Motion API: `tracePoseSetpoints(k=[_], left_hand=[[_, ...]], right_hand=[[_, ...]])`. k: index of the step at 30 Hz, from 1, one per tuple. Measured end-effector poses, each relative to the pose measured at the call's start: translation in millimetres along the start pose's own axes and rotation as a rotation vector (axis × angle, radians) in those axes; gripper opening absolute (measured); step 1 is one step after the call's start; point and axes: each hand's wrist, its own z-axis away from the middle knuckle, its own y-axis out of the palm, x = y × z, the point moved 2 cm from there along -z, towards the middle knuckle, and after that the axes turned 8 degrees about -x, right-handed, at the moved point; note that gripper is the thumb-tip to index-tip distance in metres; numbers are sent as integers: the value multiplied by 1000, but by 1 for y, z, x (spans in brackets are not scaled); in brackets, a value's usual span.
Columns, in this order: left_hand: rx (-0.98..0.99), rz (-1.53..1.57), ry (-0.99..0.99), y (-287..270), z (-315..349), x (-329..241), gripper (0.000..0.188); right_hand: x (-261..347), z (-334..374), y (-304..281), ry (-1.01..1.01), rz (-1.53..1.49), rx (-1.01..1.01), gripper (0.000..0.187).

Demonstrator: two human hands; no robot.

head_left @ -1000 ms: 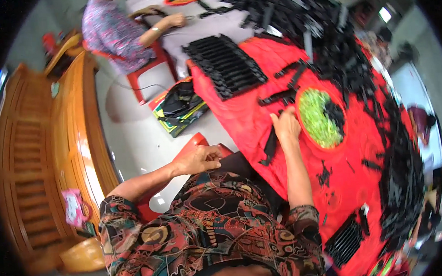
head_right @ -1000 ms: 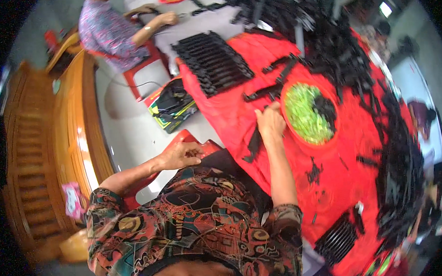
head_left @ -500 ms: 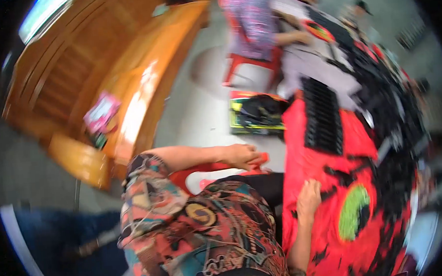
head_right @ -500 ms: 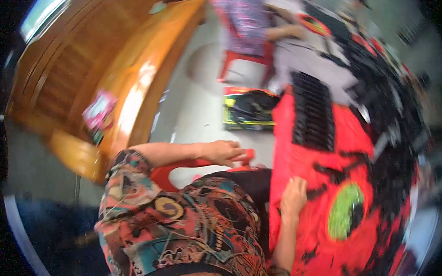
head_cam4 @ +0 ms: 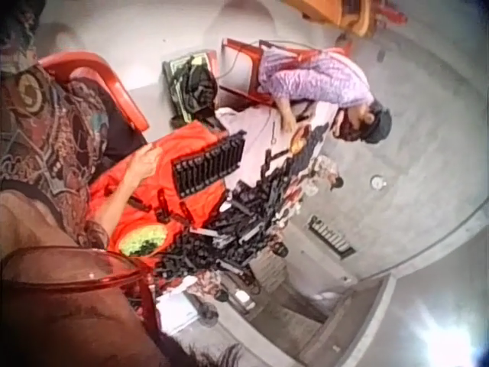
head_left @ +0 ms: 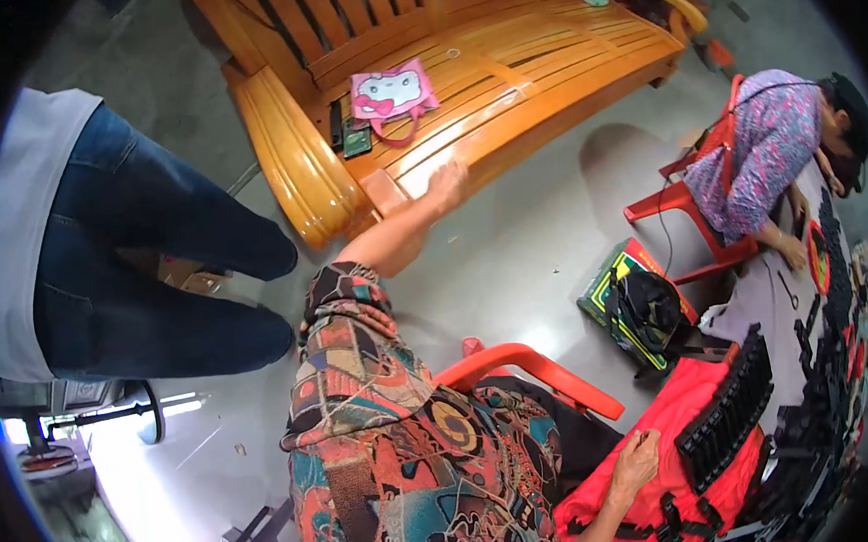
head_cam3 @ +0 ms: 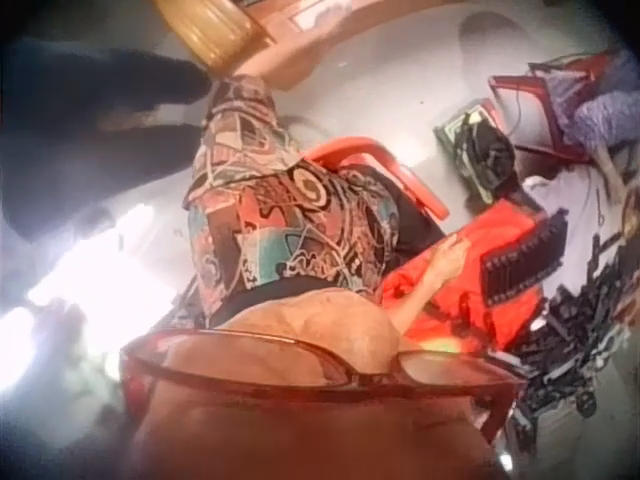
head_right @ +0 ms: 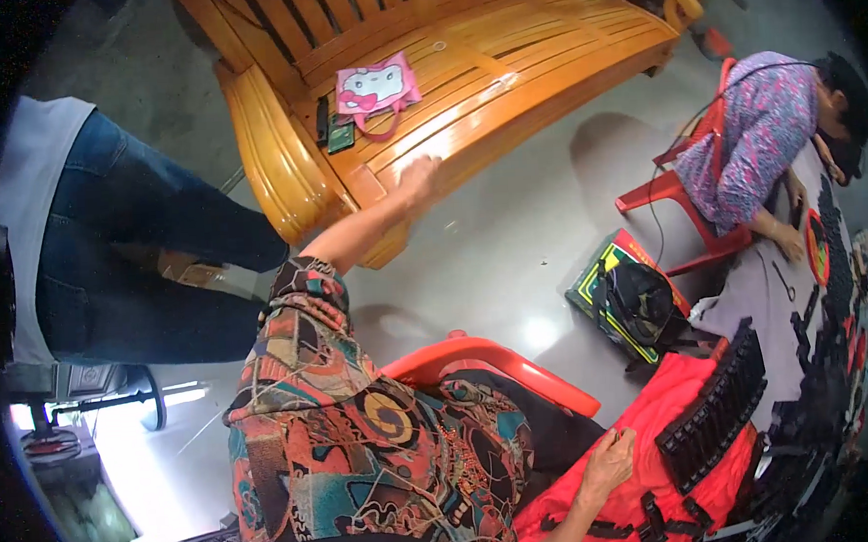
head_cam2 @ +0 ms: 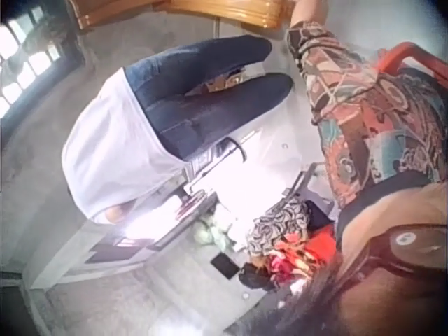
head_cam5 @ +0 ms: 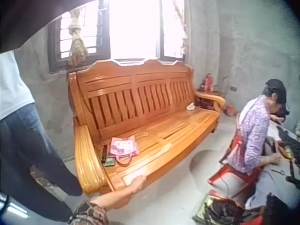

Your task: The person retrieves a metal pin from a bag, inserts green plastic pieces into black plastic components by hand, presses them into place using the pin, and stacks the assembled pieces onto a tray.

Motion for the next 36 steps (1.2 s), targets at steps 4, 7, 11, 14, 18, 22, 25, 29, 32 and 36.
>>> tracePoseSetpoints(k=[4, 7, 11, 14, 18, 22, 25, 29, 32, 36], left_hand=[[-53, -237, -195, 10, -47, 97, 43], [-39, -316, -261, 23, -60, 146, 50], [44, -235, -243, 28, -59, 150, 49], [-25, -201, -325, 29, -65, 159, 46], [-226, -272, -195, 18, -80, 149, 32], [-332, -128, -243, -26, -130, 146, 18], [-456, -173, -212, -75, -175, 116, 24], [-818, -401, -120, -133, -204, 121, 12], [-685, -77, 10, -155, -208, 31, 25], [-685, 410, 475, -179, -193, -30, 24]], right_hand=[[19, -13, 7, -35, -89, 126, 13], [24, -17, 13, -27, -107, 171, 14], [11, 0, -20, -36, -100, 148, 15], [13, 1, -26, -60, -145, 148, 14], [6, 3, -25, -15, -173, 261, 16], [12, 1, -14, -18, -245, 247, 15], [6, 10, -8, 22, -281, 170, 16], [16, 20, -14, 74, -358, 78, 16], [7, 43, -24, 156, -366, -61, 14], [13, 50, -42, 251, -400, -165, 14]])
